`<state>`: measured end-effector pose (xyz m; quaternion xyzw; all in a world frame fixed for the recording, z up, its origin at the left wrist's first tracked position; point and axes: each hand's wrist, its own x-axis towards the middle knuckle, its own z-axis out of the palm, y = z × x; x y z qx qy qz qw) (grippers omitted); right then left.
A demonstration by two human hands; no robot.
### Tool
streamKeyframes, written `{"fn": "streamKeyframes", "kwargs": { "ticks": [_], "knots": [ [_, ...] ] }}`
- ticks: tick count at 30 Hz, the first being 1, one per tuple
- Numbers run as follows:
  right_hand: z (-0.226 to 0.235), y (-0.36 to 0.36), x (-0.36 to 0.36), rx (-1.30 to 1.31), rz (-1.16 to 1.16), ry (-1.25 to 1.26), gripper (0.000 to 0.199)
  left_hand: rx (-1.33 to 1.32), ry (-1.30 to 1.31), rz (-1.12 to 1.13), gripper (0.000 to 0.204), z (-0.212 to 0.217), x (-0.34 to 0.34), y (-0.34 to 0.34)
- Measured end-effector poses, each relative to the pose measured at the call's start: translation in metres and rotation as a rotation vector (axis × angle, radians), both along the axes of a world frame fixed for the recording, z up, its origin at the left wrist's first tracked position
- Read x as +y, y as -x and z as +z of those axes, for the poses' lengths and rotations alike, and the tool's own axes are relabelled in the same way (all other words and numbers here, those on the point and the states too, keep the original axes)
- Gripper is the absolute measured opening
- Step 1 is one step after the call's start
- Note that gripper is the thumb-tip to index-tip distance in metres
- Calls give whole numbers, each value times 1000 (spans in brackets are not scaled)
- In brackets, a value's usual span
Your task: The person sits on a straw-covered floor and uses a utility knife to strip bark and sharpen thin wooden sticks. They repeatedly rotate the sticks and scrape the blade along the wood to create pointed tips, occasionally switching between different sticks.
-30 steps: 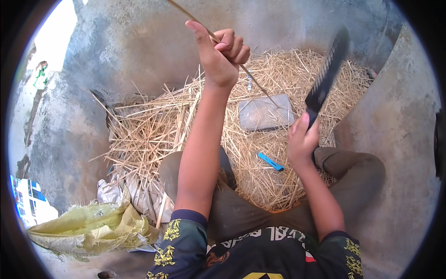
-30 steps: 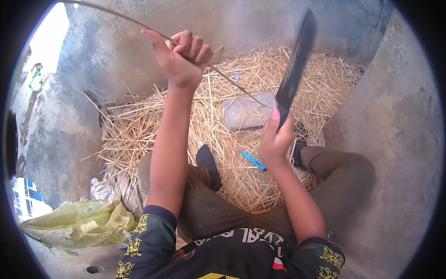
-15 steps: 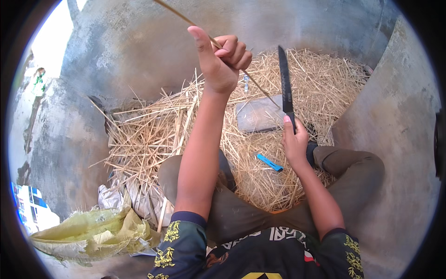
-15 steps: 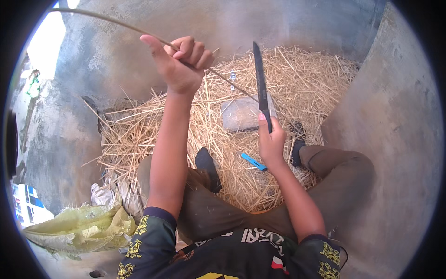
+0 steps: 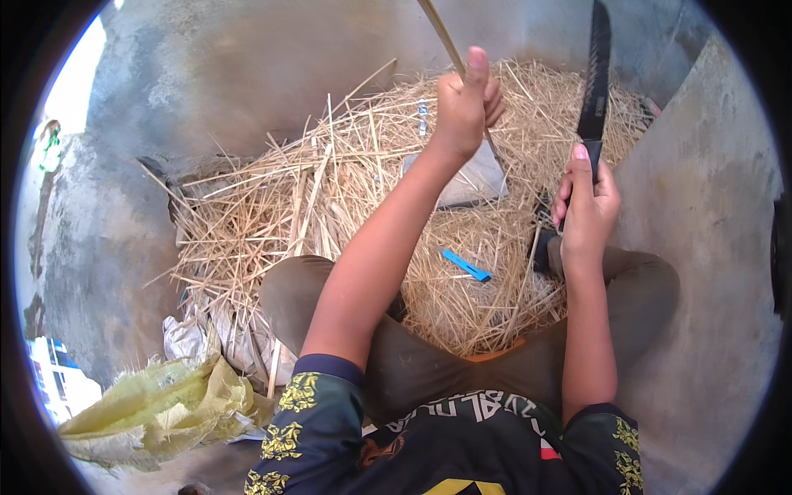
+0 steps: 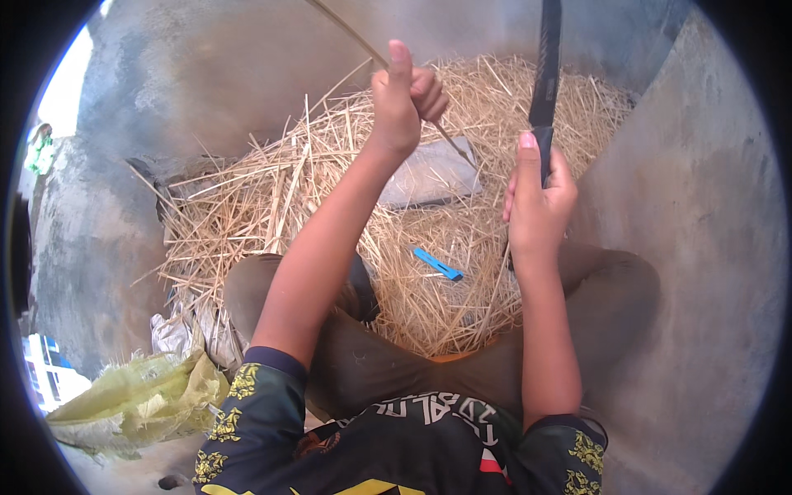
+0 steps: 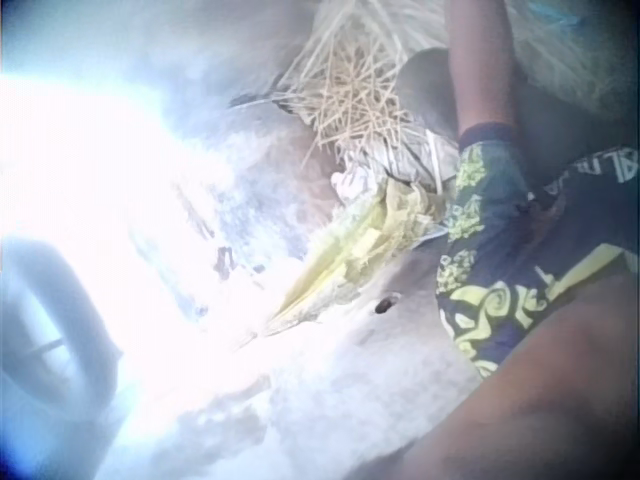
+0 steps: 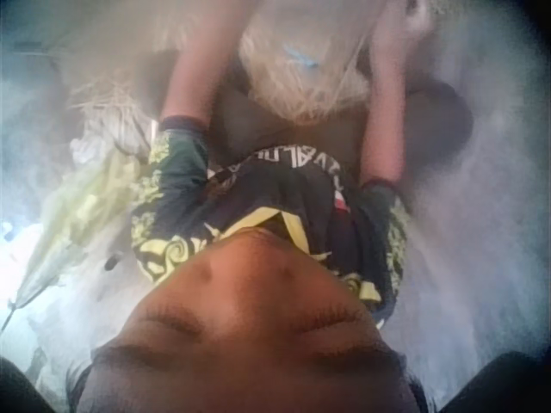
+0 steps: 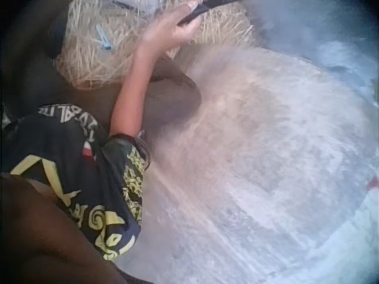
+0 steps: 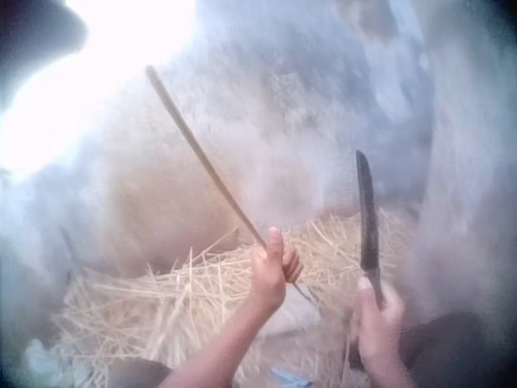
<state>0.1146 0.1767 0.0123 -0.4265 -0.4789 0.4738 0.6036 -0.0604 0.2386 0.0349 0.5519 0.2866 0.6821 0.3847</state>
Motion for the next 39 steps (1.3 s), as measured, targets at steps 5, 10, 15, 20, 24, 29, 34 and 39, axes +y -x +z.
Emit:
{"fn": "streamKeyframes", "kwargs": {
  "ticks": [5,10,15,20,24,29,34,39],
  "knots": [
    [-19,-9,-2,35,-24,81,28,-42,5,-31,73,5,14,-4],
    [-38,-24,8,117,17,284,29,43,54,-205,73,13,12,-20],
    [-41,-25,11,62,75,297,26,125,59,-256,72,16,8,-24],
    [-68,-26,12,4,140,312,24,211,34,-229,71,14,18,-19],
    [-70,-29,13,23,115,358,25,198,85,-345,71,12,27,-14],
    [-72,-32,19,0,71,421,28,130,138,-324,71,30,22,-19],
    [-60,-18,17,50,93,463,32,49,118,-347,70,20,36,-6],
    [-65,-19,9,-10,151,445,29,47,-16,-93,64,14,34,-11]
  ]
}}
